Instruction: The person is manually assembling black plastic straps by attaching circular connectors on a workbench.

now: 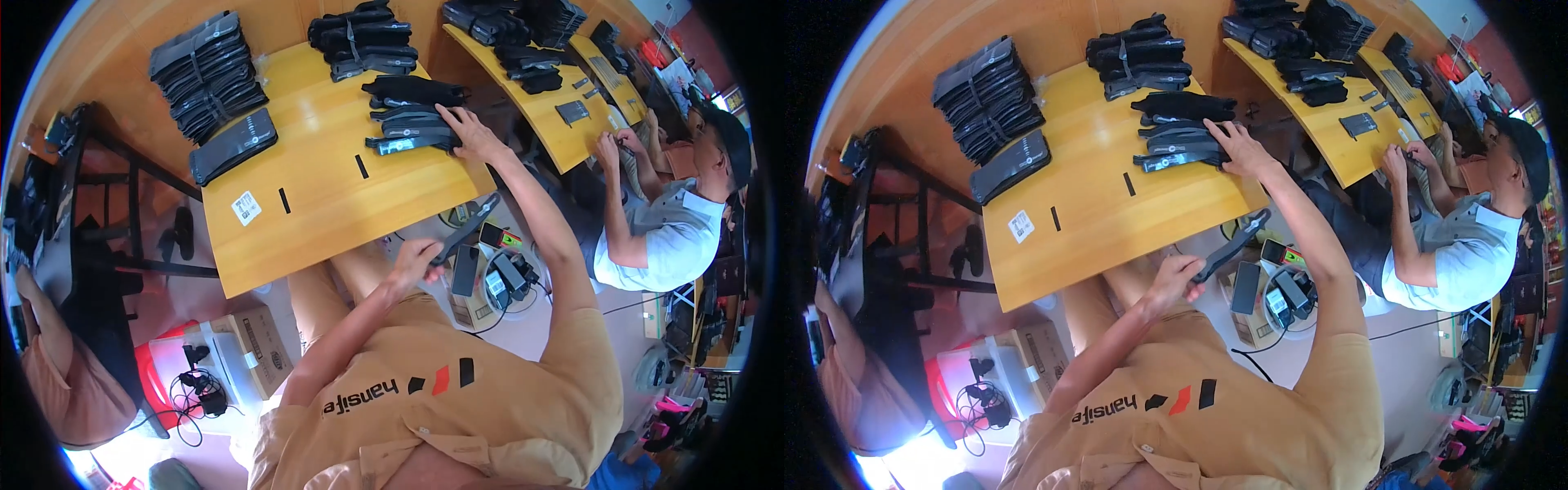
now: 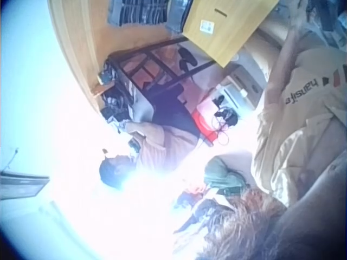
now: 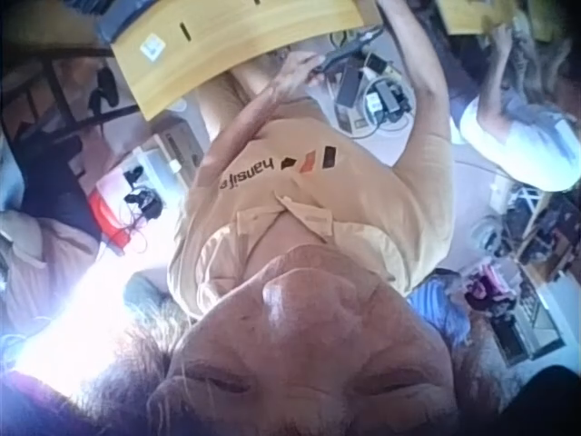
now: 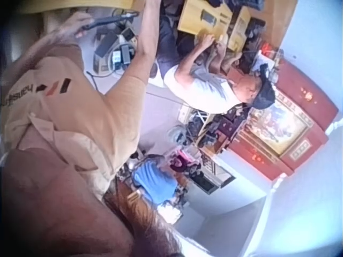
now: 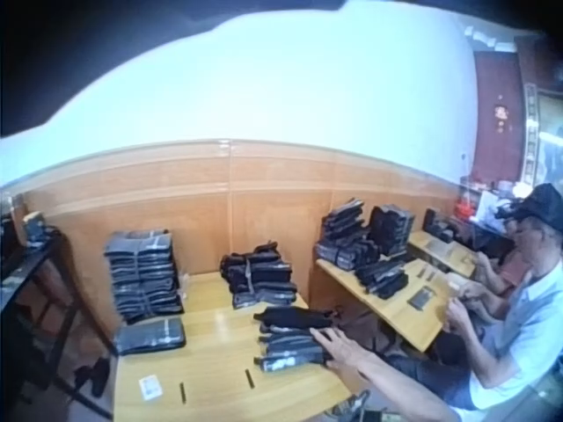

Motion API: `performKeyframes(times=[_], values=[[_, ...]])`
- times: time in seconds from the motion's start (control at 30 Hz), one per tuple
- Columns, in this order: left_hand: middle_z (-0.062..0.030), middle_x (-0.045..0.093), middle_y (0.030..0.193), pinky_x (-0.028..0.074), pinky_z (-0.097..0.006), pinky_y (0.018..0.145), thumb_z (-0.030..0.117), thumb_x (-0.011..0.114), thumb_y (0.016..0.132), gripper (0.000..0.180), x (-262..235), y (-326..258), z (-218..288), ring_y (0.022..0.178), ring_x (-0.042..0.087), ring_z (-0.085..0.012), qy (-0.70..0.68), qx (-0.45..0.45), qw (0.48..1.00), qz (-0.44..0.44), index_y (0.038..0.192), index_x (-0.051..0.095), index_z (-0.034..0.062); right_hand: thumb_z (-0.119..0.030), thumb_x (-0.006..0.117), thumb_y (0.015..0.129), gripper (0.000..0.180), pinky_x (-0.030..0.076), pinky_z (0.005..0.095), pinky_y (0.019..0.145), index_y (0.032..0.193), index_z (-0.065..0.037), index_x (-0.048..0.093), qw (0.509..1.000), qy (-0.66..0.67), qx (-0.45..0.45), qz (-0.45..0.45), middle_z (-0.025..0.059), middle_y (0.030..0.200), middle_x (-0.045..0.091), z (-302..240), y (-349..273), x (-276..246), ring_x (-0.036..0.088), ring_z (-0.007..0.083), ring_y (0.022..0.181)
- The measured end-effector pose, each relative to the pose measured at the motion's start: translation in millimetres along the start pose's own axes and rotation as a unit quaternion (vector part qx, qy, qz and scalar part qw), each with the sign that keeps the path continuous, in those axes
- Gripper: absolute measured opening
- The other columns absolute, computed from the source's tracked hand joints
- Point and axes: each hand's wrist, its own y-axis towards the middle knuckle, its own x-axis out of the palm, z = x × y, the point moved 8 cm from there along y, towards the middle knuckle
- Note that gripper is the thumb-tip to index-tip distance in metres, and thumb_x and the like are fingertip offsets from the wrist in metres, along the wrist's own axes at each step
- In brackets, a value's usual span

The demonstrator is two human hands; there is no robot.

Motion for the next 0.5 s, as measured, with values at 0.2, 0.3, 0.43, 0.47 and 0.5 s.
performKeyframes(times=[0.2, 0.3, 0.43, 0.47, 0.5], values=[[-0.0045, 0.057, 0.065, 0.042, -0.019, 0.040, 0.022, 0.051, 0.092, 0.028, -83, -91, -4, 0.046, 0.052, -0.0073, -0.106, 0.034, 0.985, 0.134, 0.109, 0.056, 0.0005, -0.005, 0.075, 0.062, 0.096, 0.034, 0.0421, 0.102, 0.141, -0.021, 0.022, 0.989, -0.069, 0.027, 0.128, 0.0164, 0.140, 0.026, -19, -15, -38, 0.027, 0.0362, 0.129], [-0.0040, 0.058, 0.066, 0.042, -0.017, 0.040, 0.020, 0.050, 0.092, 0.027, -110, -121, 9, 0.049, 0.055, -0.0070, -0.091, 0.079, 0.979, 0.166, 0.109, 0.056, 0.0005, -0.012, 0.074, 0.064, 0.082, 0.035, 0.0433, 0.099, 0.135, -0.017, 0.034, 0.975, 0.018, -0.047, 0.215, 0.0167, 0.135, 0.034, -58, -43, -75, 0.031, 0.0348, 0.127], [-0.0039, 0.059, 0.063, 0.044, -0.017, 0.043, 0.019, 0.051, 0.092, 0.026, -119, -142, 28, 0.046, 0.053, -0.0061, -0.057, 0.112, 0.971, 0.205, 0.109, 0.058, 0.0003, -0.004, 0.065, 0.070, 0.050, 0.043, 0.0342, 0.088, 0.118, -0.006, 0.053, 0.937, 0.312, -0.124, 0.100, 0.0118, 0.114, 0.051, -120, -69, -51, 0.052, 0.0270, 0.104], [-0.0039, 0.059, 0.063, 0.044, -0.017, 0.043, 0.019, 0.051, 0.092, 0.026, -119, -146, 29, 0.046, 0.053, -0.0061, -0.059, 0.113, 0.970, 0.209, 0.109, 0.058, 0.0003, -0.001, 0.063, 0.070, 0.047, 0.046, 0.0312, 0.083, 0.116, -0.006, 0.054, 0.925, 0.344, -0.135, 0.087, 0.0112, 0.108, 0.054, -142, -74, -51, 0.054, 0.0250, 0.100], [-0.0041, 0.059, 0.063, 0.044, -0.017, 0.042, 0.019, 0.051, 0.092, 0.026, -122, -153, 31, 0.046, 0.053, -0.0062, -0.054, 0.119, 0.966, 0.222, 0.109, 0.058, 0.0004, -0.001, 0.063, 0.070, 0.047, 0.046, 0.0312, 0.083, 0.116, -0.006, 0.054, 0.924, 0.346, -0.141, 0.085, 0.0112, 0.108, 0.054, -156, -74, -51, 0.054, 0.0250, 0.100]])
